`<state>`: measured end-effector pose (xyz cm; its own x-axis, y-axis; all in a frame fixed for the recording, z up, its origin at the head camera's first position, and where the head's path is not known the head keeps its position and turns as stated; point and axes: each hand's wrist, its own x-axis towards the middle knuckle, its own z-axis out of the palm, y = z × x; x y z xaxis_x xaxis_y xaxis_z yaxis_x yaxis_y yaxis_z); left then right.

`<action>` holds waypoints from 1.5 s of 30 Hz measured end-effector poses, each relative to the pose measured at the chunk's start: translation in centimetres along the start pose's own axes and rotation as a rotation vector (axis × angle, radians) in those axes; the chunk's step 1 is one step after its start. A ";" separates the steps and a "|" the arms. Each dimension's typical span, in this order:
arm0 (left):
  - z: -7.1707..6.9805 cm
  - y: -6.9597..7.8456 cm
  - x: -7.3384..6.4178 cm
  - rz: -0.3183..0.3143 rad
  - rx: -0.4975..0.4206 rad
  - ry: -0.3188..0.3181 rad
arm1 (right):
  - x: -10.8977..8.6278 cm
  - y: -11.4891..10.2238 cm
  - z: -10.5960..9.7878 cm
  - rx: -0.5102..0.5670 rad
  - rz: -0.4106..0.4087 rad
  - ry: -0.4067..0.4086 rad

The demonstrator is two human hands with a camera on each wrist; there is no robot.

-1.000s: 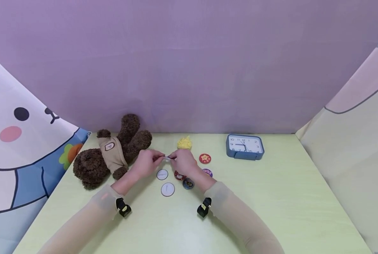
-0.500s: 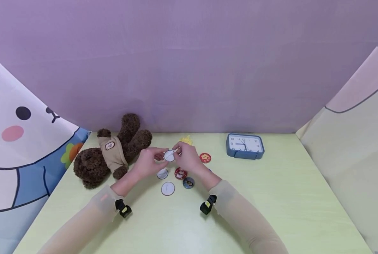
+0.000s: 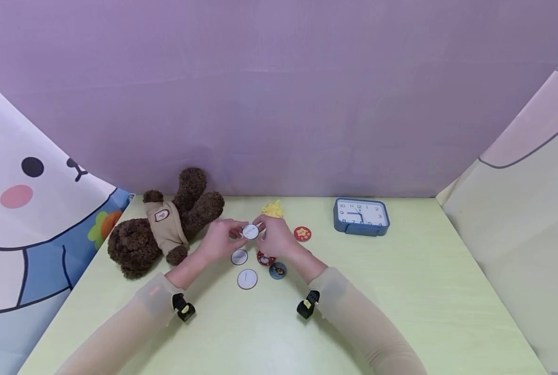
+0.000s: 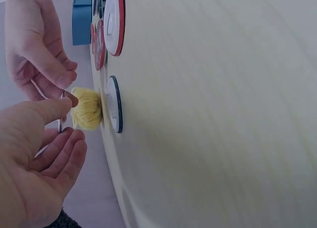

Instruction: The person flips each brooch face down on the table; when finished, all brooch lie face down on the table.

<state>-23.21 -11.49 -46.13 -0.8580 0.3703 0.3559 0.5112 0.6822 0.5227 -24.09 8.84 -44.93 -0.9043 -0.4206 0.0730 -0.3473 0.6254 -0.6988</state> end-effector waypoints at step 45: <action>0.9 2.5 -0.2 -0.044 0.063 -0.248 | -2.0 0.7 -1.9 -0.253 -0.067 -0.051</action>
<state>-21.79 -9.32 -45.55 -0.8694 0.4770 0.1288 0.4754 0.7366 0.4812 -22.97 11.35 -44.17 -0.8658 -0.4952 0.0723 -0.4626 0.7367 -0.4931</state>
